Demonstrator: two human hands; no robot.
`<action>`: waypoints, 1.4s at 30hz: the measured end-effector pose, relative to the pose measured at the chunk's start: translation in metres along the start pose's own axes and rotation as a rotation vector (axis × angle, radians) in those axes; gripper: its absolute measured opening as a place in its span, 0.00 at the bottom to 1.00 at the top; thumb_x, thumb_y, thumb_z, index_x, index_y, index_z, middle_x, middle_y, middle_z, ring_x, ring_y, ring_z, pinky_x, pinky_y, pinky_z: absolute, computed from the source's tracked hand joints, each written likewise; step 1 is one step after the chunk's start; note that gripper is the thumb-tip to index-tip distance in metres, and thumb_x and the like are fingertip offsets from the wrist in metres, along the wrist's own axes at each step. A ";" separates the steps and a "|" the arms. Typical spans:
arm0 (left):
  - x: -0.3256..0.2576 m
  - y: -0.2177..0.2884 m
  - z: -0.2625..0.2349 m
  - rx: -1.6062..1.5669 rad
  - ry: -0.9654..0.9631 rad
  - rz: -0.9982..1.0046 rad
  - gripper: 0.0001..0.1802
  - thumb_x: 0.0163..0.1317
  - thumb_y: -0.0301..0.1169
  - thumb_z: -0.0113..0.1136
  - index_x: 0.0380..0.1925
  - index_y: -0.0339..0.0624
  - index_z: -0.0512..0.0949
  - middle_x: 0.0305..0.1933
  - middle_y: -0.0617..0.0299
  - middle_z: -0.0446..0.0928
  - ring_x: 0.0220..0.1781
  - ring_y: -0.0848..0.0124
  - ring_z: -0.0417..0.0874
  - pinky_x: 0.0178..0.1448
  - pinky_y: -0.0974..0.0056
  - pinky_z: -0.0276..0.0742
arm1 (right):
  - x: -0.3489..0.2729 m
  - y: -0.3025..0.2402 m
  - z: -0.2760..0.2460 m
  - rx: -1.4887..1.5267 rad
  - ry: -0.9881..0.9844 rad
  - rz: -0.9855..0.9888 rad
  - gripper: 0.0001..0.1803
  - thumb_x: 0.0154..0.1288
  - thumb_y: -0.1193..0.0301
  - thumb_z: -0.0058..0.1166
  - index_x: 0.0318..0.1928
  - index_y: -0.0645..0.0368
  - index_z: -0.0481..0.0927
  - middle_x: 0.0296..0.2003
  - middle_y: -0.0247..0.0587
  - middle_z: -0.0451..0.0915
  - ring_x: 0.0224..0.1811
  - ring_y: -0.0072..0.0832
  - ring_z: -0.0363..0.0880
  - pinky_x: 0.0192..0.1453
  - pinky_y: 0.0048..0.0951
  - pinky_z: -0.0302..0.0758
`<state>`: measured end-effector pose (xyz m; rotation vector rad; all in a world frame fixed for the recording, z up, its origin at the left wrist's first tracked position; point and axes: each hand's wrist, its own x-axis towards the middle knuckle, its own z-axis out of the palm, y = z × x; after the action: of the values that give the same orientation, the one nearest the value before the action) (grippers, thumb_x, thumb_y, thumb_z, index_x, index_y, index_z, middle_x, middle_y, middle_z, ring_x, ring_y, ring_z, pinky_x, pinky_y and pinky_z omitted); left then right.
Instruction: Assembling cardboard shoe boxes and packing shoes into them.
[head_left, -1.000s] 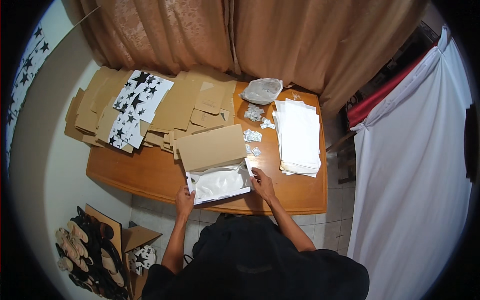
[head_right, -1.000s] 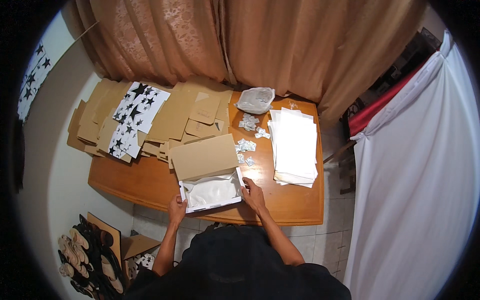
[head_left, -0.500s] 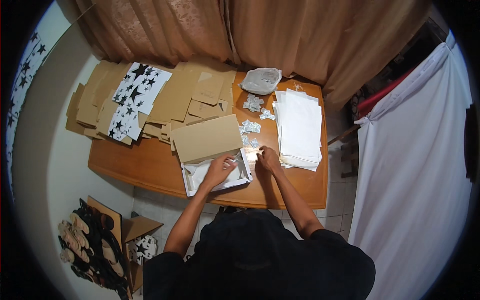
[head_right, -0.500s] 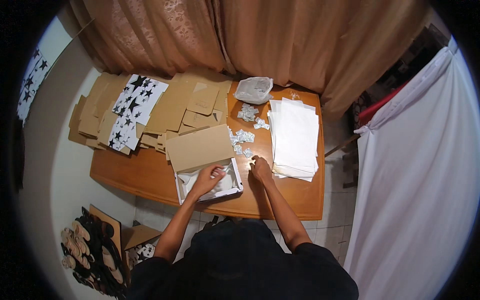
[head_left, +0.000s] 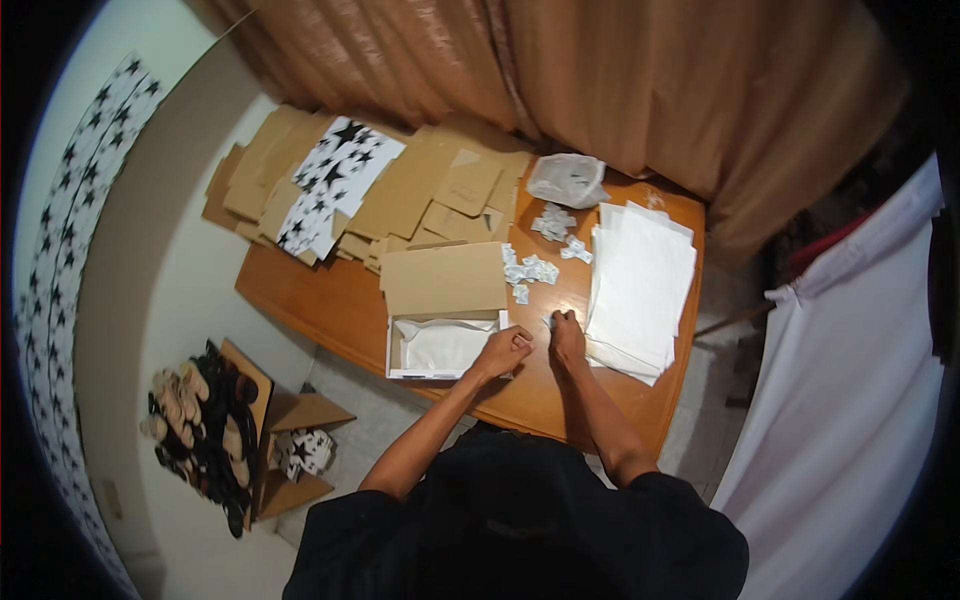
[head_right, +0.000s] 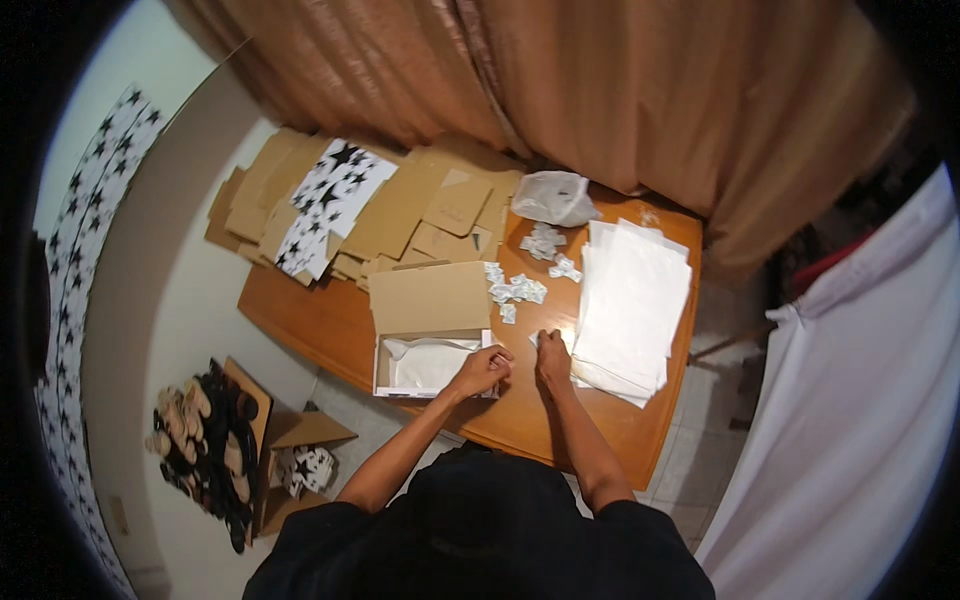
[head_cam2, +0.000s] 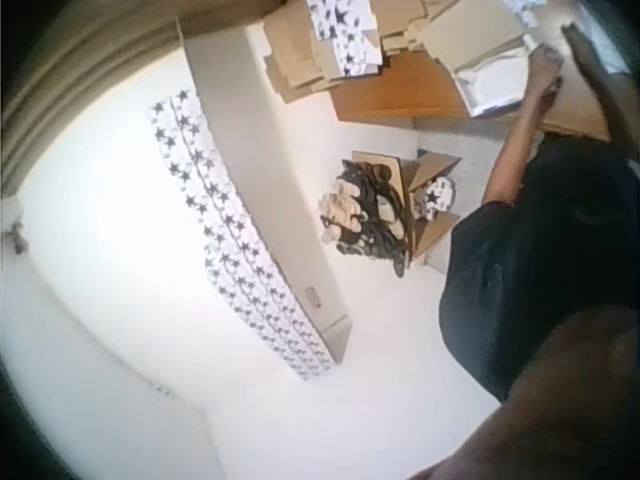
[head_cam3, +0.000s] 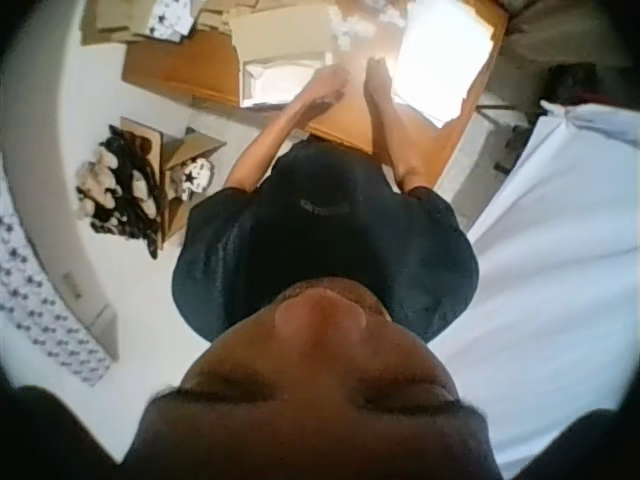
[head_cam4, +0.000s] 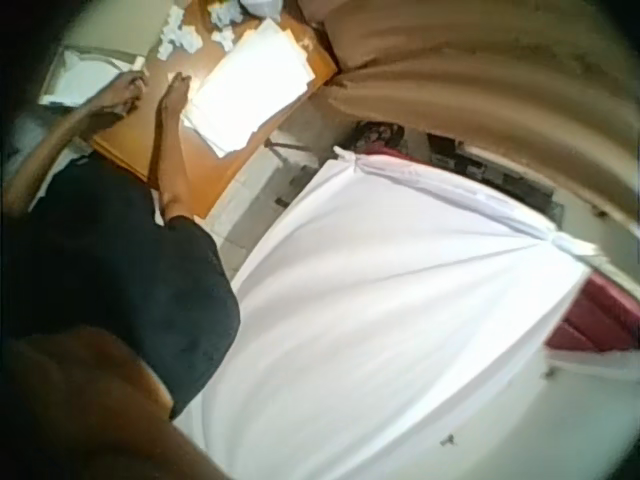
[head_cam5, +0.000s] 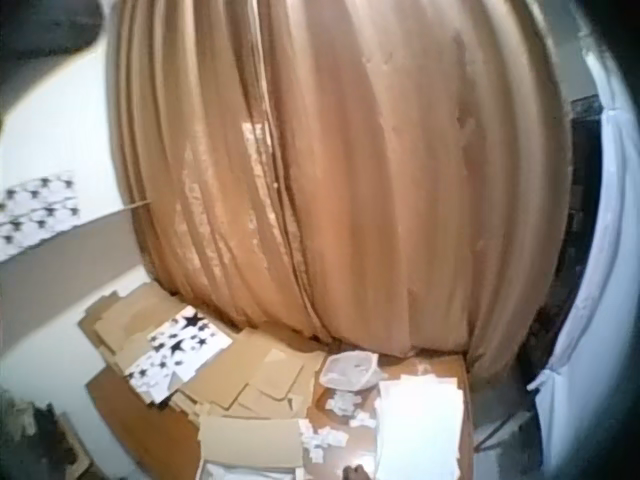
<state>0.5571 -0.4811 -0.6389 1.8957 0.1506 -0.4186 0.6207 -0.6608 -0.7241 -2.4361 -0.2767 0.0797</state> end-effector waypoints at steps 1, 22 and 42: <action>-0.002 0.004 0.006 -0.014 0.015 0.007 0.13 0.68 0.33 0.65 0.46 0.34 0.80 0.33 0.62 0.83 0.35 0.77 0.84 0.41 0.70 0.81 | -0.005 0.002 -0.006 0.034 0.034 0.002 0.13 0.65 0.78 0.52 0.50 0.61 0.76 0.43 0.58 0.75 0.45 0.57 0.79 0.45 0.51 0.77; -0.066 0.000 0.002 -0.210 0.328 0.040 0.23 0.65 0.36 0.69 0.53 0.34 0.76 0.41 0.53 0.83 0.42 0.68 0.87 0.44 0.64 0.83 | -0.044 -0.076 -0.053 0.820 -0.394 -0.059 0.20 0.64 0.70 0.69 0.51 0.63 0.78 0.34 0.39 0.81 0.34 0.25 0.82 0.38 0.25 0.80; -0.067 -0.094 -0.153 0.062 0.166 0.204 0.17 0.65 0.32 0.68 0.50 0.34 0.79 0.39 0.53 0.86 0.40 0.67 0.89 0.44 0.62 0.84 | -0.034 -0.186 0.045 0.407 -0.257 -0.031 0.10 0.66 0.74 0.61 0.46 0.64 0.82 0.37 0.51 0.87 0.41 0.38 0.88 0.46 0.35 0.82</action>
<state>0.4995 -0.2992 -0.6513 1.9840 0.0536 -0.1292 0.5489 -0.5010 -0.6405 -2.0146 -0.3727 0.3983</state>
